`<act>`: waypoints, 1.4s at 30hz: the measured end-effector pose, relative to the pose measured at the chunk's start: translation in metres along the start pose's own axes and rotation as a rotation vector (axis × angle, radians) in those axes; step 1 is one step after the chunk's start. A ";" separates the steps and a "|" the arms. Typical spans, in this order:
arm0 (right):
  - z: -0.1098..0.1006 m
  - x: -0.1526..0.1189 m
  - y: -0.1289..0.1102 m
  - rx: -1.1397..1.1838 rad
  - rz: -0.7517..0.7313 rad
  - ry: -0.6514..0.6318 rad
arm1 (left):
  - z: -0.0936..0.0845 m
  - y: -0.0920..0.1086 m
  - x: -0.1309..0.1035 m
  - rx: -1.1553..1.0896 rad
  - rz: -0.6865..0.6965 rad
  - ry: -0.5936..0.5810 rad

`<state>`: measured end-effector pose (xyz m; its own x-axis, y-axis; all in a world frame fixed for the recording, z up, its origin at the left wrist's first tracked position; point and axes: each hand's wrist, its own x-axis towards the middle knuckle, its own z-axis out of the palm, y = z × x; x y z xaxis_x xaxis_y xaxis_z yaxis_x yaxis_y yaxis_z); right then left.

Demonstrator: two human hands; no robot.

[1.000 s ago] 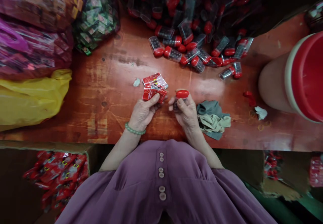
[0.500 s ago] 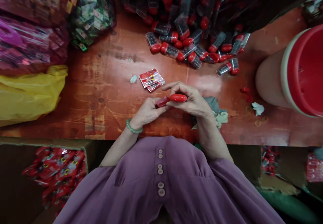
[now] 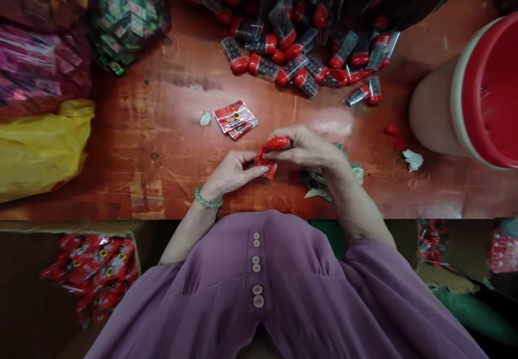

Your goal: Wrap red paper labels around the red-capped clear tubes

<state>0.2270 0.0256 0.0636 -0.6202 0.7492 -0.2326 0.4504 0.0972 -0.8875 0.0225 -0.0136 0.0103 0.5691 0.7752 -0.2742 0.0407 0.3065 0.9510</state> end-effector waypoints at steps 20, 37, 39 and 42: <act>0.009 -0.001 0.020 0.198 0.128 0.455 | -0.011 -0.004 0.002 -0.310 -0.061 0.243; 0.024 0.000 0.013 0.187 0.126 0.571 | -0.014 -0.007 -0.023 -0.186 -0.194 0.260; 0.018 -0.004 0.015 0.211 0.155 0.712 | -0.021 -0.004 -0.035 -0.175 -0.160 0.389; 0.015 -0.007 0.017 0.269 0.196 0.808 | -0.017 0.021 -0.056 -0.163 -0.044 0.434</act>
<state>0.2292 0.0119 0.0439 0.1435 0.9813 -0.1284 0.2710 -0.1637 -0.9485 -0.0222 -0.0414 0.0429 0.1717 0.9084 -0.3813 -0.0923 0.4002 0.9118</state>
